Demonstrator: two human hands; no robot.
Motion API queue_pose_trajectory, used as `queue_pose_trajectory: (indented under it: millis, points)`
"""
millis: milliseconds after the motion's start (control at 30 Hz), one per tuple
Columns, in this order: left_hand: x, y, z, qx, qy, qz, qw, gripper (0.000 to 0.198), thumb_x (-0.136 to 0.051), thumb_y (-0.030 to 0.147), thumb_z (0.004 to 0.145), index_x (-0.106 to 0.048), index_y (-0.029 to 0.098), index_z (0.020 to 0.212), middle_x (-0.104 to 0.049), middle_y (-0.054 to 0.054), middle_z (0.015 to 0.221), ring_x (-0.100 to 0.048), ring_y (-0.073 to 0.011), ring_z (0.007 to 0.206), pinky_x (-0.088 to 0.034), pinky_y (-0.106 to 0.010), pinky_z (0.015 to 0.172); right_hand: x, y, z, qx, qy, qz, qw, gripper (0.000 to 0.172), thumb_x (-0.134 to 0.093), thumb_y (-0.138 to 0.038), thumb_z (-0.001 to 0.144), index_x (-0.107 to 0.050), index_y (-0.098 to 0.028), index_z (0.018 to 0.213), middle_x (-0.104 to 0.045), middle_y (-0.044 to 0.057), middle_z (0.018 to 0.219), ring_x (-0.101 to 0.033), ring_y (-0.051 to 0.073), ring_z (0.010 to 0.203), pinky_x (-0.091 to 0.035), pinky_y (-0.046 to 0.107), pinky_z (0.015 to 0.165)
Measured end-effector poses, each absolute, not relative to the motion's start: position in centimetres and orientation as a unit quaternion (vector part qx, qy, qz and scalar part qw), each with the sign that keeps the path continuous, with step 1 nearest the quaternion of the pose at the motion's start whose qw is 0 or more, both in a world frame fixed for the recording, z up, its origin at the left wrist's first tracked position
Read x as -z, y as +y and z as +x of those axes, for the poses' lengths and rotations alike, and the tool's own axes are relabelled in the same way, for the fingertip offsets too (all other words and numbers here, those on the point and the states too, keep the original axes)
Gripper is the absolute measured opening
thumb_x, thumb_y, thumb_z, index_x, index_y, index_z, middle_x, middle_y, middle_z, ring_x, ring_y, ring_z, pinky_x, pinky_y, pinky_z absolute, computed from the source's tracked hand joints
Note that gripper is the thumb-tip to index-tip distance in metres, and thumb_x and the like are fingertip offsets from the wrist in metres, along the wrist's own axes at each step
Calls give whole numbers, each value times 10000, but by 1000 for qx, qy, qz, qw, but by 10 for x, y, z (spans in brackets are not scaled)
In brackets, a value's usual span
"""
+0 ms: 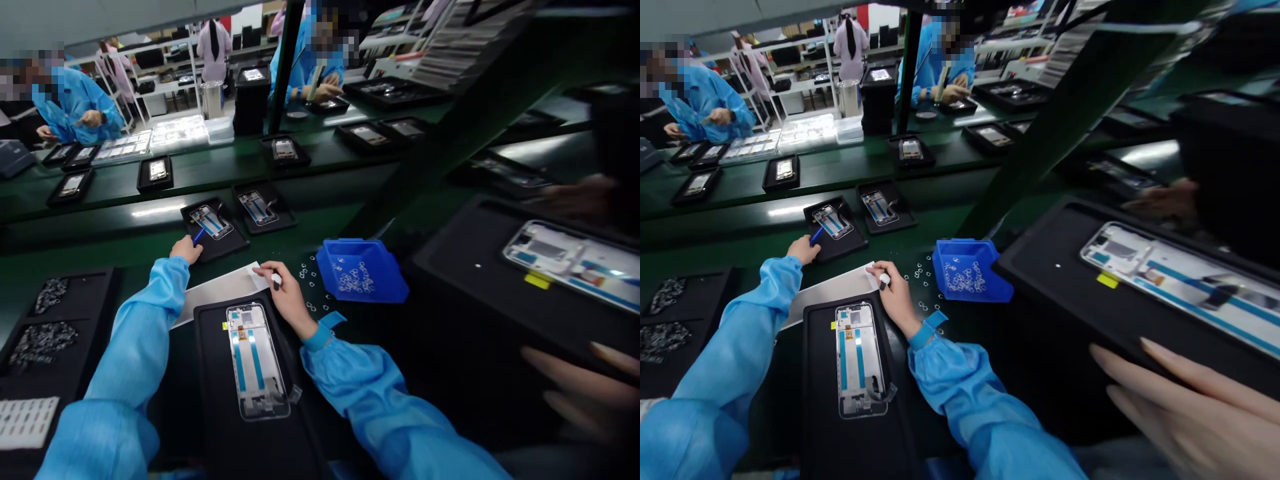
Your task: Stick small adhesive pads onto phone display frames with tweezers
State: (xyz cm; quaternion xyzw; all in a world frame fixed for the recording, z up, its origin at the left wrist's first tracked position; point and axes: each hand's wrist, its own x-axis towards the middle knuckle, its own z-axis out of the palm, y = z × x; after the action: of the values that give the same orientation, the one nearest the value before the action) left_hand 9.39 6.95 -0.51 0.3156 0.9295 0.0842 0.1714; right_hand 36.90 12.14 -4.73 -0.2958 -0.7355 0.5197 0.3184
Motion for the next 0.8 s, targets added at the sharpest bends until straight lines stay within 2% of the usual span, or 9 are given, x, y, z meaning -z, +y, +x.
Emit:
queue_pose_trajectory:
  millis: [167,300,367,433,533,600,700,800]
  points:
    - [3,68,99,-94,935,300,162,378,-602,368,932,-573,164,1248,-604,-104,1244,-626,-231,1056,-549,-447,882,50,91,390,-547,-716,-284,328,242,-418,-447,973,-520,-236,1029,-752,94,1007,-716,229,981,-540,350,844]
    - [-16,63,108,-124,933,311,134,366,-607,370,930,-579,171,1236,-605,-97,1242,-626,-228,1057,-549,-444,883,46,110,387,-539,-741,-262,303,182,-437,-354,952,-561,-246,1031,-748,61,1013,-700,226,1005,-517,362,885]
    - [-35,53,114,-143,930,318,116,326,-579,356,939,-610,141,1182,-646,-101,1144,-643,-224,998,-551,-396,842,44,127,380,-525,-760,-253,287,142,-483,-241,891,-605,-248,963,-744,40,1001,-682,231,1021,-487,371,928]
    - [-57,30,125,-162,924,329,104,321,-526,336,936,-642,103,1125,-681,-91,950,-662,-220,872,-540,-325,744,43,139,374,-512,-774,-252,275,192,-512,-124,792,-632,-245,881,-743,22,946,-679,233,975,-468,372,944]
    - [-86,-31,155,-186,914,349,90,440,-491,395,878,-637,95,1164,-630,-22,690,-632,-203,666,-492,-273,597,45,142,369,-502,-771,-270,283,289,-508,-45,701,-645,-243,862,-738,8,857,-682,234,877,-454,376,943]
    - [-91,-83,186,-229,896,373,79,555,-506,504,825,-630,119,1205,-591,18,609,-600,-185,589,-478,-252,548,47,136,369,-502,-755,-292,306,278,-510,-67,722,-643,-243,892,-735,15,857,-681,238,870,-461,371,921]
    - [-69,-153,247,-284,875,380,93,628,-533,616,770,-650,196,1222,-558,45,538,-566,-159,481,-463,-223,475,45,132,372,-510,-712,-330,352,225,-483,-213,852,-627,-229,1024,-728,35,870,-679,234,865,-497,348,837]
    - [-23,-199,306,-303,879,345,131,572,-521,588,823,-608,282,1298,-557,64,507,-556,-139,411,-469,-198,454,40,139,374,-536,-669,-353,374,397,-390,-418,944,-582,-204,1218,-680,10,721,-655,198,678,-518,313,665]
